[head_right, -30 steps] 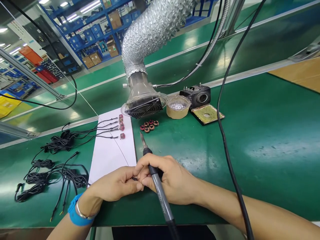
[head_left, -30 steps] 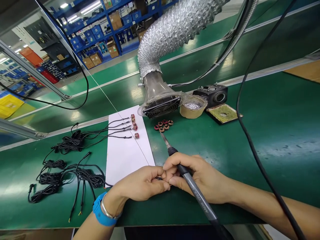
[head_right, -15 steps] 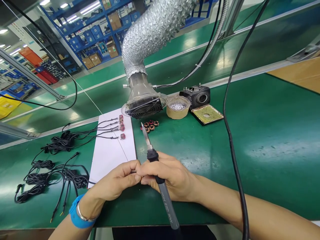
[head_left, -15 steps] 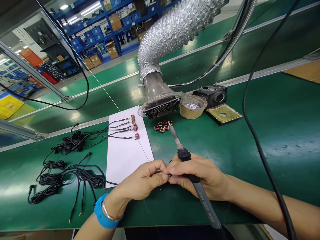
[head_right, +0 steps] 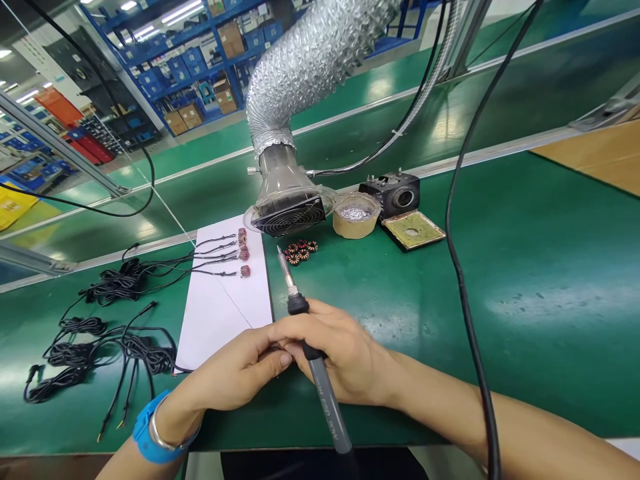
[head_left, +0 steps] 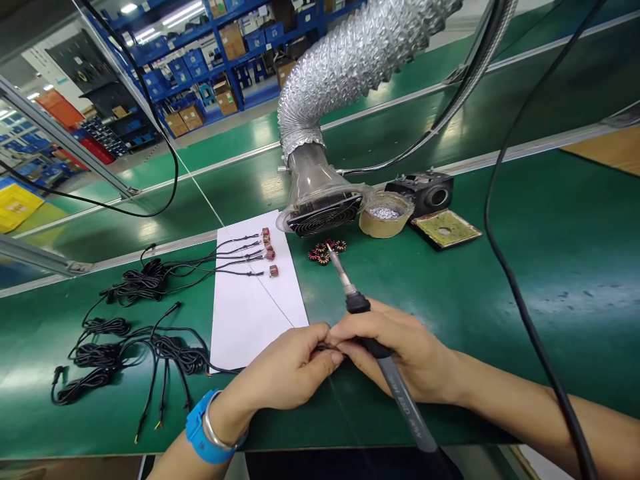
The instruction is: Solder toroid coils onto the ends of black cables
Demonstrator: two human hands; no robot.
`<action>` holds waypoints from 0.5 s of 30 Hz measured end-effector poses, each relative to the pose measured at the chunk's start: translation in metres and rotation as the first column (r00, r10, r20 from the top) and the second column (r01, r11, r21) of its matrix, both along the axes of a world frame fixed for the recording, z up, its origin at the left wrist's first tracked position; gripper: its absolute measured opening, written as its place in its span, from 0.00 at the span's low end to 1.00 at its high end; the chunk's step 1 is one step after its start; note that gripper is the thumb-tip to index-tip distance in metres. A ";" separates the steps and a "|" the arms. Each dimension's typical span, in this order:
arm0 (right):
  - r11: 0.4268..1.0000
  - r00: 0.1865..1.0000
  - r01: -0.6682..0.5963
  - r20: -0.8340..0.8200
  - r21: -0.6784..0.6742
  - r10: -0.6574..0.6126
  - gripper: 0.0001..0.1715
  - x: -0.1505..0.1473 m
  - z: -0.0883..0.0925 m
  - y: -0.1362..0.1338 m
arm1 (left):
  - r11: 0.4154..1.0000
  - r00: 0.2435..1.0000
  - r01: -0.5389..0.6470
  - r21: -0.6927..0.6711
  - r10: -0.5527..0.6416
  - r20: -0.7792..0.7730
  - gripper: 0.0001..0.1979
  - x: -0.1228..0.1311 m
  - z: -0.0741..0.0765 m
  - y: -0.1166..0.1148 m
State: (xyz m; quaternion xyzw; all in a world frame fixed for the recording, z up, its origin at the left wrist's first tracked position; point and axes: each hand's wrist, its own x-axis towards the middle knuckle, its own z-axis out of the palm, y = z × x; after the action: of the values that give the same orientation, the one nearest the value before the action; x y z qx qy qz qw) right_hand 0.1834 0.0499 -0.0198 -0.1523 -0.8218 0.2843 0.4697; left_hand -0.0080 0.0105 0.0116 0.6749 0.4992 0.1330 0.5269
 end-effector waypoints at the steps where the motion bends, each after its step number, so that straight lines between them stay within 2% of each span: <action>1: 1.000 1.000 -0.019 0.008 -0.012 0.019 0.19 0.003 0.001 0.002 | 1.000 1.000 -0.001 -0.013 0.001 0.012 0.12 -0.002 -0.001 0.001; 6: 0.996 0.995 -0.092 0.030 0.015 0.092 0.16 0.011 -0.001 0.007 | 0.994 0.998 0.010 -0.110 -0.003 0.065 0.12 -0.006 -0.001 0.004; 11: 0.984 0.988 -0.153 0.025 0.090 0.151 0.15 0.012 -0.006 0.007 | 0.999 0.999 -0.047 -0.024 0.047 -0.012 0.10 0.000 0.006 0.002; 15: 0.981 0.989 -0.147 0.054 0.124 0.141 0.16 0.012 -0.008 0.009 | 0.994 0.996 -0.090 -0.057 0.091 0.011 0.09 0.003 0.004 0.001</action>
State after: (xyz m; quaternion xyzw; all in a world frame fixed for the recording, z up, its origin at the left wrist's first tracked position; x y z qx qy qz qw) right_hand 0.1955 0.0585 -0.0281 -0.0685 -0.8575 0.2609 0.4382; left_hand -0.0054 0.0112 0.0157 0.6354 0.5294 0.1472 0.5425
